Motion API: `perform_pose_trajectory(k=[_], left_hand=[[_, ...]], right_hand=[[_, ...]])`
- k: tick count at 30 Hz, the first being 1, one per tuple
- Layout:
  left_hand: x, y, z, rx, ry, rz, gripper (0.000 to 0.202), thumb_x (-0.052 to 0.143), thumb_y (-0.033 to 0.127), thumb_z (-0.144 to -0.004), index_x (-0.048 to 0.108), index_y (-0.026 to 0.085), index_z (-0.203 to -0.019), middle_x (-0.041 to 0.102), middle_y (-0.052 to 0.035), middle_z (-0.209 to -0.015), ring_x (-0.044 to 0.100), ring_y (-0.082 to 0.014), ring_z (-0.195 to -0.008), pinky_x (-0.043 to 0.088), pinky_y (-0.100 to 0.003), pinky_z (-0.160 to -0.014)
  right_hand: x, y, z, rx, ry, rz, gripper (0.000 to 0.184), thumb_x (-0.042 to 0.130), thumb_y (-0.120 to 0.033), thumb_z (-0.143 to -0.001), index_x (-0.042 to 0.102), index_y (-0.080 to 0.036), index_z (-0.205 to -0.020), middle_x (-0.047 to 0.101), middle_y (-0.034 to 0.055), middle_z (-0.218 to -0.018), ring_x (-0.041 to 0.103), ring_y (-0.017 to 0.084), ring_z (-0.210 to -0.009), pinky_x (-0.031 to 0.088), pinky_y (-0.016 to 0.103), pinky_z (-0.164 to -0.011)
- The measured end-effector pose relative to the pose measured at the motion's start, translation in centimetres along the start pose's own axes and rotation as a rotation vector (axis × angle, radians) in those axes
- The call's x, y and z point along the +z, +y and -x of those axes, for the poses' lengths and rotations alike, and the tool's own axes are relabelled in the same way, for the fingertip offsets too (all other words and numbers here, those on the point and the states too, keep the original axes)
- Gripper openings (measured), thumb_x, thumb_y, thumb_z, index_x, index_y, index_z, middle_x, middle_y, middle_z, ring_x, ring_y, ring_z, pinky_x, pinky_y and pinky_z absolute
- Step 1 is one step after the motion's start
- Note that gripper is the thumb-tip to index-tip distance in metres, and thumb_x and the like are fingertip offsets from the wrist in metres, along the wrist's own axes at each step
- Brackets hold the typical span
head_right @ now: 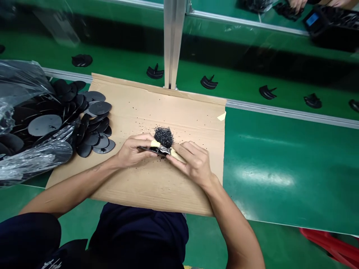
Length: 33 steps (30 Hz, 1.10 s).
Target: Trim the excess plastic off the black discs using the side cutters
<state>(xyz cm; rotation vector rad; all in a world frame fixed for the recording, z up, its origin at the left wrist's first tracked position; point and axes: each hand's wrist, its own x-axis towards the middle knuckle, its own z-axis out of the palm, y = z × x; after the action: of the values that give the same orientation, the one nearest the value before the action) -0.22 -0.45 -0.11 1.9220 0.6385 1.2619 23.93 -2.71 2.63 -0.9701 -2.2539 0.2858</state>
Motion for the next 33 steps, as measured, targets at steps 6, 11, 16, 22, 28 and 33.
perform_pose_trajectory(k=[6, 11, 16, 22, 28, 33], left_hand=[[-0.1, 0.7, -0.4, -0.022, 0.003, -0.123, 0.021, 0.075, 0.031, -0.091, 0.076, 0.015, -0.104, 0.069, -0.0036, -0.082, 0.058, -0.0105, -0.069, 0.046, -0.023, -0.062], [0.1, 0.8, -0.4, -0.045, -0.044, -0.252, 0.018, 0.071, 0.033, -0.094, 0.074, 0.017, -0.101, 0.069, -0.0034, -0.081, 0.059, -0.0124, -0.070, 0.047, -0.025, -0.064], [-0.1, 0.9, -0.5, -0.148, 0.058, -0.239, 0.020, 0.072, 0.036, -0.092, 0.073, 0.017, -0.095, 0.073, -0.0044, -0.085, 0.066, -0.0144, -0.076, 0.052, -0.027, -0.070], [0.2, 1.1, -0.4, -0.349, 0.177, -0.005, 0.033, 0.081, 0.045, -0.084, 0.067, 0.015, -0.091, 0.072, -0.0020, -0.085, 0.069, -0.0135, -0.078, 0.055, -0.023, -0.071], [0.3, 1.7, 0.2, -0.167, -0.046, -0.147, 0.015, 0.070, 0.032, -0.095, 0.067, 0.018, -0.101, 0.077, -0.0066, -0.099, 0.073, -0.0157, -0.090, 0.057, -0.026, -0.081], [-0.6, 1.6, 0.0, 0.100, -0.151, -0.678, 0.018, 0.067, 0.032, -0.097, 0.071, 0.018, -0.108, 0.076, -0.0076, -0.091, 0.067, -0.0184, -0.083, 0.051, -0.030, -0.077]], right_hand=[[0.2, 1.0, -0.4, 0.073, 0.036, -0.006, 0.026, 0.069, -0.033, -0.095, 0.069, -0.024, -0.120, 0.073, 0.0072, -0.095, 0.064, 0.021, -0.080, 0.051, 0.037, -0.070], [0.3, 1.4, -0.4, -0.006, -0.038, 0.196, 0.029, 0.067, -0.039, -0.096, 0.067, -0.025, -0.121, 0.073, 0.0084, -0.101, 0.062, 0.025, -0.090, 0.046, 0.039, -0.073], [0.3, 1.3, -0.6, 0.042, -0.002, 0.129, 0.030, 0.068, -0.041, -0.096, 0.066, -0.024, -0.120, 0.073, 0.0094, -0.103, 0.064, 0.026, -0.093, 0.049, 0.040, -0.077], [0.7, 0.3, -1.0, 0.239, 0.055, -0.378, 0.041, 0.078, -0.054, -0.085, 0.067, -0.021, -0.108, 0.073, 0.0087, -0.100, 0.069, 0.022, -0.087, 0.056, 0.035, -0.073], [1.2, -0.1, -0.5, -0.007, 0.094, -0.280, 0.012, 0.059, -0.031, -0.101, 0.067, -0.022, -0.100, 0.071, 0.0045, -0.086, 0.064, 0.016, -0.076, 0.051, 0.031, -0.070], [1.5, -0.2, 0.0, -0.153, 0.091, -0.171, 0.009, 0.060, -0.029, -0.101, 0.065, -0.023, -0.105, 0.070, 0.0037, -0.088, 0.064, 0.016, -0.081, 0.051, 0.032, -0.076]])
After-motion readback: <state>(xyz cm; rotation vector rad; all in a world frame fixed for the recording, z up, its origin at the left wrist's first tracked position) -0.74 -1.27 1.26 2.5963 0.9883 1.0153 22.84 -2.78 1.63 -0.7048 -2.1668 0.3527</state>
